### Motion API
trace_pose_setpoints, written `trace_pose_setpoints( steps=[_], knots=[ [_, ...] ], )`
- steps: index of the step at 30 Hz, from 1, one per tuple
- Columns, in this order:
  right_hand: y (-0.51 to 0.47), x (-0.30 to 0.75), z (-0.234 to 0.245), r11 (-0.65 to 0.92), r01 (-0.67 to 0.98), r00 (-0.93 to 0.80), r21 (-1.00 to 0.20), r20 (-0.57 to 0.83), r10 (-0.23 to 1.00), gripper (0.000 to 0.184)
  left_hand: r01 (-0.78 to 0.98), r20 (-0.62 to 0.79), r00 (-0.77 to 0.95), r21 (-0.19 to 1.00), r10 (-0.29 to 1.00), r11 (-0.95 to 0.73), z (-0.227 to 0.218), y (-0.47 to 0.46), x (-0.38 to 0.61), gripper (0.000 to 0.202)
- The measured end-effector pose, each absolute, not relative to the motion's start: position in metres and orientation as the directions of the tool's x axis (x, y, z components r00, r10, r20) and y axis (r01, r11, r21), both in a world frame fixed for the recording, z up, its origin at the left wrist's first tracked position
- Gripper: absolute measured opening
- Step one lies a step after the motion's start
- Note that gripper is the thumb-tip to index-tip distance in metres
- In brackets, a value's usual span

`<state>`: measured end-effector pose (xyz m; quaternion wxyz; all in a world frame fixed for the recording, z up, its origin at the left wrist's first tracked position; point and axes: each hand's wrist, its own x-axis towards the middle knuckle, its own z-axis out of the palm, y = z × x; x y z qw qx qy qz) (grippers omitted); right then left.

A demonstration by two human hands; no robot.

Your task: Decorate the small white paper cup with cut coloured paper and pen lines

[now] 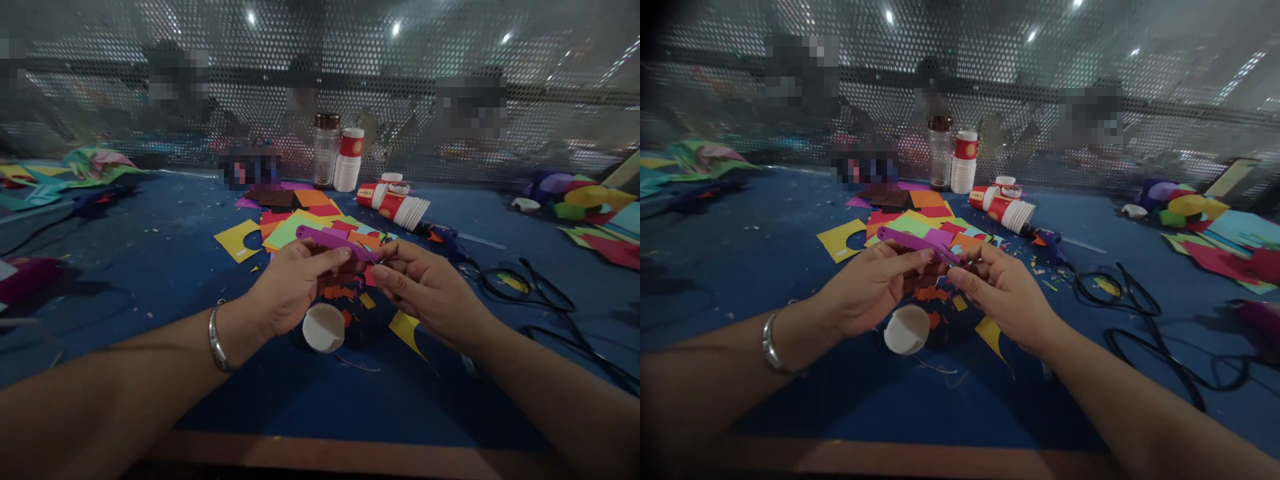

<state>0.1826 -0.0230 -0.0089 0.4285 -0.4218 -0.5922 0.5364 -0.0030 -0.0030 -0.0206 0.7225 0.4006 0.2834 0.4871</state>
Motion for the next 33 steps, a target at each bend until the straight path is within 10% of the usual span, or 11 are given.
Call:
trace_pose_setpoints(
  steps=[33],
  knots=[
    [-0.0217, 0.1869, -0.0088, -0.002, 0.137, -0.182, -0.991, -0.027, 0.983, 0.053, -0.339, -0.058, 0.203, 0.932, 0.977, 0.126, -0.0169, -0.0063, -0.0005, 0.014]
  ],
)
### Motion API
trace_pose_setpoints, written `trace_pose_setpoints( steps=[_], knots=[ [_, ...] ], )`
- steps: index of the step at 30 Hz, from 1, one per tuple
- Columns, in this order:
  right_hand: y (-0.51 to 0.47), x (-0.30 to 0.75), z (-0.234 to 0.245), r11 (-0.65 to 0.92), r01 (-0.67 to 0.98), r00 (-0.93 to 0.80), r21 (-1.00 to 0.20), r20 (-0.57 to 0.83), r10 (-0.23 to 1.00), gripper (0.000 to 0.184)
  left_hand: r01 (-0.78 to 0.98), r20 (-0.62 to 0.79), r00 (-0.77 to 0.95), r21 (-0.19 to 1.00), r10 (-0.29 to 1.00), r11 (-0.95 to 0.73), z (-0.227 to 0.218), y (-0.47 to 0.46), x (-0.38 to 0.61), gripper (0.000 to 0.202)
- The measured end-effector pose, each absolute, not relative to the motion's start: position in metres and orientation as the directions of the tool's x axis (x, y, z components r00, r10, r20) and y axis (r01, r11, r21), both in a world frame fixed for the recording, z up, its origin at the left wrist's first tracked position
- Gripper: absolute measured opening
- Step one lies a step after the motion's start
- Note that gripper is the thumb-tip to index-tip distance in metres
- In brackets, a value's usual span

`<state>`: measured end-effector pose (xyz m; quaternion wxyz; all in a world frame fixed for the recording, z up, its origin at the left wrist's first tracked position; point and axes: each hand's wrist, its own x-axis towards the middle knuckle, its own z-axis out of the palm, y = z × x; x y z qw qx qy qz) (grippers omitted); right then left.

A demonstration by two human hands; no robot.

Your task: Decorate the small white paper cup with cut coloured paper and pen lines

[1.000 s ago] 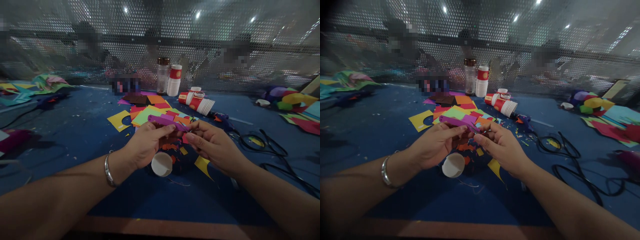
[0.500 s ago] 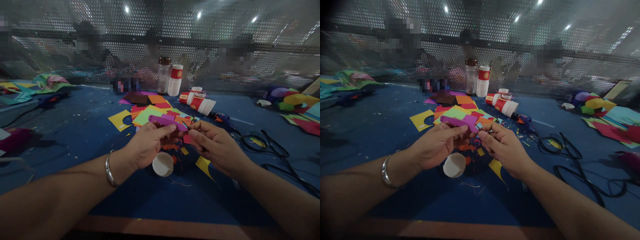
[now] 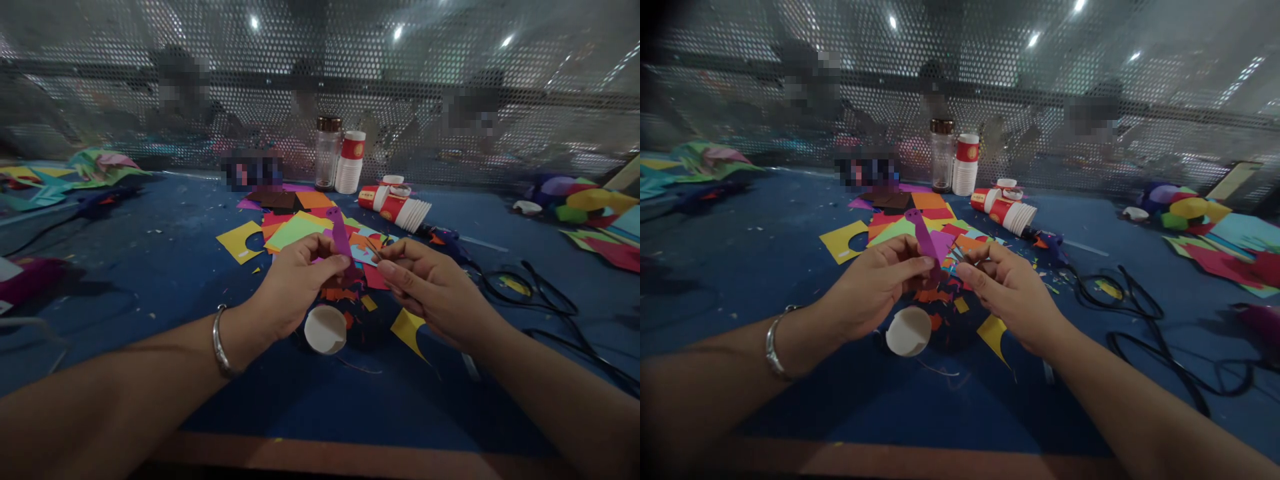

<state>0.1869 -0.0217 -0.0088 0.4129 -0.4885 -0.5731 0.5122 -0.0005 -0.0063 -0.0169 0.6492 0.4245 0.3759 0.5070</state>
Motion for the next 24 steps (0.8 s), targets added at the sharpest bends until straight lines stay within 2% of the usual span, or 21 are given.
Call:
trace_pose_setpoints(
  steps=[8, 13, 18, 24],
  knots=[
    [-0.0224, 0.1851, -0.005, 0.107, 0.22, -0.22, -0.97, 0.057, 0.974, 0.042, -0.318, -0.045, 0.302, 0.937, 0.952, 0.145, -0.0186, -0.0068, -0.0032, 0.015],
    [-0.0216, 0.1871, -0.0068, 0.14, 0.251, -0.228, -0.958, 0.082, 0.97, 0.04, -0.361, -0.002, 0.316, 0.924, 0.949, 0.122, -0.019, -0.0066, -0.0041, 0.028],
    [-0.0226, 0.1873, -0.0077, 0.149, 0.268, -0.229, -0.952, 0.087, 0.97, 0.039, -0.392, 0.0, 0.297, 0.912, 0.955, 0.122, -0.0191, -0.006, -0.0045, 0.022],
    [-0.0215, 0.1863, -0.0104, 0.175, 0.28, -0.252, -0.944, 0.104, 0.962, 0.036, -0.402, -0.059, 0.214, 0.905, 0.975, 0.142, -0.0175, -0.0055, -0.0035, 0.048]
  ],
)
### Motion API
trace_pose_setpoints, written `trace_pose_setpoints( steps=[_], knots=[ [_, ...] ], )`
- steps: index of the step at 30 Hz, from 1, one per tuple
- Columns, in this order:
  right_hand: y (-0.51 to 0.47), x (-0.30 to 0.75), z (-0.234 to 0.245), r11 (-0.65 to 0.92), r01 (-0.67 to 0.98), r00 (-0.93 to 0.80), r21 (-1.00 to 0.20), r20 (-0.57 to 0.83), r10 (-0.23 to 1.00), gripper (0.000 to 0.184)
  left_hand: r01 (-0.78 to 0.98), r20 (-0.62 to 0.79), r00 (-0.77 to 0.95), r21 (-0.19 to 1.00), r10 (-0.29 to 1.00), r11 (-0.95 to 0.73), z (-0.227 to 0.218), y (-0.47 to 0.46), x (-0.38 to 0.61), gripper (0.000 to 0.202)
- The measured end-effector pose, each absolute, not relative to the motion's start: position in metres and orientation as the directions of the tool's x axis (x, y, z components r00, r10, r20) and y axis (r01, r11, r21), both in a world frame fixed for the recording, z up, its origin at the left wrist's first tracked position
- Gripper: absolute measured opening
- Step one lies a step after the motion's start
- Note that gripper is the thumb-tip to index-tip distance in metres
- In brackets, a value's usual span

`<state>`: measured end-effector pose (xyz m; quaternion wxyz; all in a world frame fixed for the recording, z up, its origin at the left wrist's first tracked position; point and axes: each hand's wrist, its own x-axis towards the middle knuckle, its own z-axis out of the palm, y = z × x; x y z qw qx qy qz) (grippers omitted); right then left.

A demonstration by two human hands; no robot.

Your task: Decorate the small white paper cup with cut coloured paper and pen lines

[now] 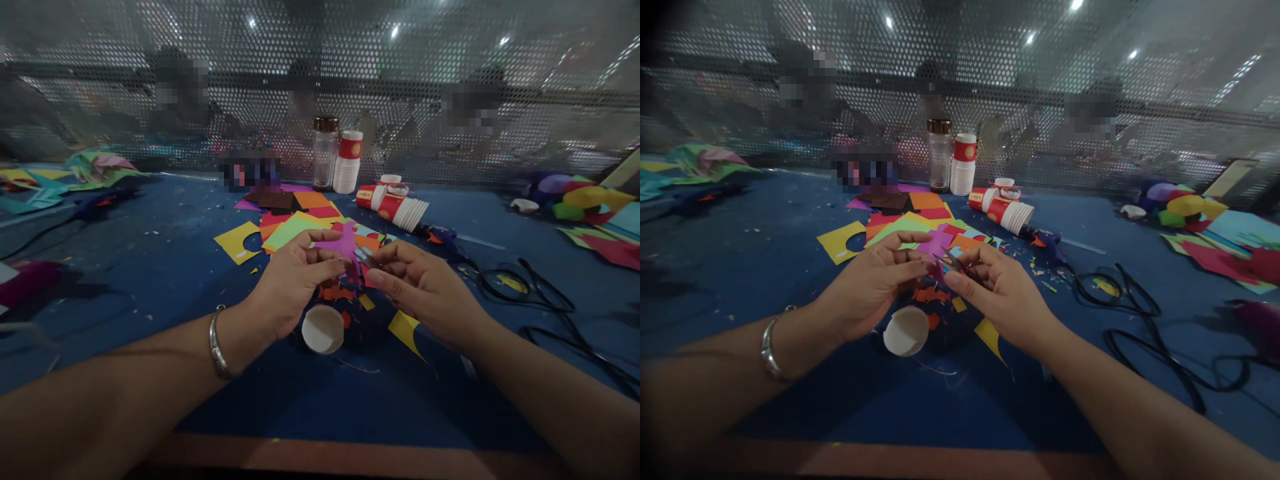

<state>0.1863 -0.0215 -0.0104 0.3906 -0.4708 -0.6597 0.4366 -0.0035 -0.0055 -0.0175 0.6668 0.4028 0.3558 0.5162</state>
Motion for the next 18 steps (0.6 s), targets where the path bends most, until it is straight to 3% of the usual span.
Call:
trace_pose_setpoints(
  steps=[3, 10, 18],
  knots=[
    [-0.0211, 0.1854, -0.011, 0.175, 0.276, -0.246, -0.945, 0.106, 0.963, 0.035, -0.425, -0.078, 0.186, 0.892, 0.979, 0.152, -0.0167, -0.0068, -0.0016, 0.055],
    [-0.0207, 0.1844, -0.0122, 0.188, 0.281, -0.259, -0.941, 0.114, 0.959, 0.038, -0.416, -0.125, 0.267, 0.879, 0.956, 0.231, -0.0202, -0.0119, 0.0025, 0.019],
    [-0.0211, 0.1863, -0.0128, 0.207, 0.31, -0.275, -0.928, 0.121, 0.954, 0.034, -0.389, -0.169, 0.321, 0.874, 0.932, 0.292, -0.0206, -0.0135, 0.0031, 0.019]
  ],
)
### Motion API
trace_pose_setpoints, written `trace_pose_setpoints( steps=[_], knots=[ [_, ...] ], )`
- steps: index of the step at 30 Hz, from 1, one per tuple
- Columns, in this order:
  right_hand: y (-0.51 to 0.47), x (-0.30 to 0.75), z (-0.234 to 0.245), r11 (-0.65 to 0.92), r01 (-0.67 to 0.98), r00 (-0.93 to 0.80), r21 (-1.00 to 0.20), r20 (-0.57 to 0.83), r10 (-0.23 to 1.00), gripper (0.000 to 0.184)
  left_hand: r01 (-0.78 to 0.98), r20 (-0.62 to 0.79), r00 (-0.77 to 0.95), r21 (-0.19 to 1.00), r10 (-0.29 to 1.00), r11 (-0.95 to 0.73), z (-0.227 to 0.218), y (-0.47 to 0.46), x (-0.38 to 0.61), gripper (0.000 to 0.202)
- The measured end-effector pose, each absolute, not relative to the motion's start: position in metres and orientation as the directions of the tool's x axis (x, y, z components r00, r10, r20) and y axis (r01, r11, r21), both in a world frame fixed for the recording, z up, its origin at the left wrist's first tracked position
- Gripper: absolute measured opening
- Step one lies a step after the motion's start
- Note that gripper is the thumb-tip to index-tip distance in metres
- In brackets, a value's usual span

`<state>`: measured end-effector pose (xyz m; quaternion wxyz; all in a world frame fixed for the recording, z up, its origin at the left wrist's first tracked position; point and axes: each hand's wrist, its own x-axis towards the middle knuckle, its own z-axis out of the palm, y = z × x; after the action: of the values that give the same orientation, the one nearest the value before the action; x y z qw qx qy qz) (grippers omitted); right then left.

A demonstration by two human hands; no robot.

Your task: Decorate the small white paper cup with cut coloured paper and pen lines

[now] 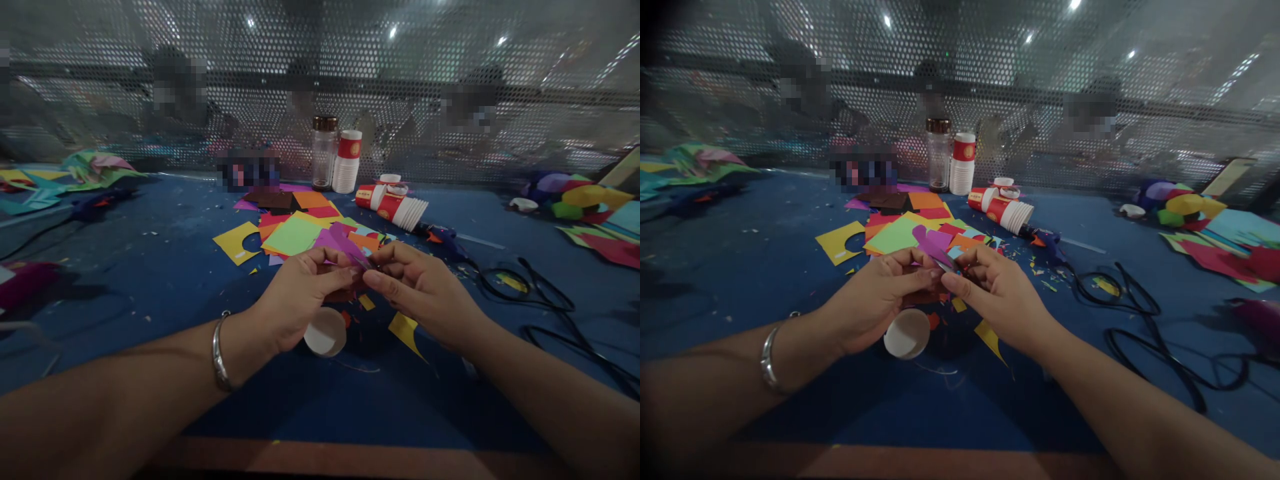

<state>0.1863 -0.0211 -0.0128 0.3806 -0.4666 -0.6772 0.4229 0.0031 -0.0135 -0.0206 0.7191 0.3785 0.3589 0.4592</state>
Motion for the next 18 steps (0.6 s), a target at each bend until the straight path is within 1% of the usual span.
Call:
trace_pose_setpoints(
  steps=[7, 14, 18],
  knots=[
    [-0.0241, 0.1848, -0.0089, 0.231, 0.295, -0.294, -0.927, 0.142, 0.945, 0.033, -0.41, -0.153, 0.357, 0.861, 0.922, 0.302, -0.0198, -0.0124, 0.0035, 0.024],
    [-0.0245, 0.1851, -0.0088, 0.236, 0.291, -0.291, -0.927, 0.15, 0.945, 0.032, -0.371, -0.18, 0.36, 0.873, 0.915, 0.318, -0.0183, -0.0108, 0.0028, 0.02],
    [-0.0246, 0.1855, -0.0086, 0.232, 0.258, -0.294, -0.938, 0.152, 0.944, 0.032, -0.352, -0.168, 0.372, 0.885, 0.913, 0.306, -0.0179, -0.0098, 0.0016, 0.031]
  ],
)
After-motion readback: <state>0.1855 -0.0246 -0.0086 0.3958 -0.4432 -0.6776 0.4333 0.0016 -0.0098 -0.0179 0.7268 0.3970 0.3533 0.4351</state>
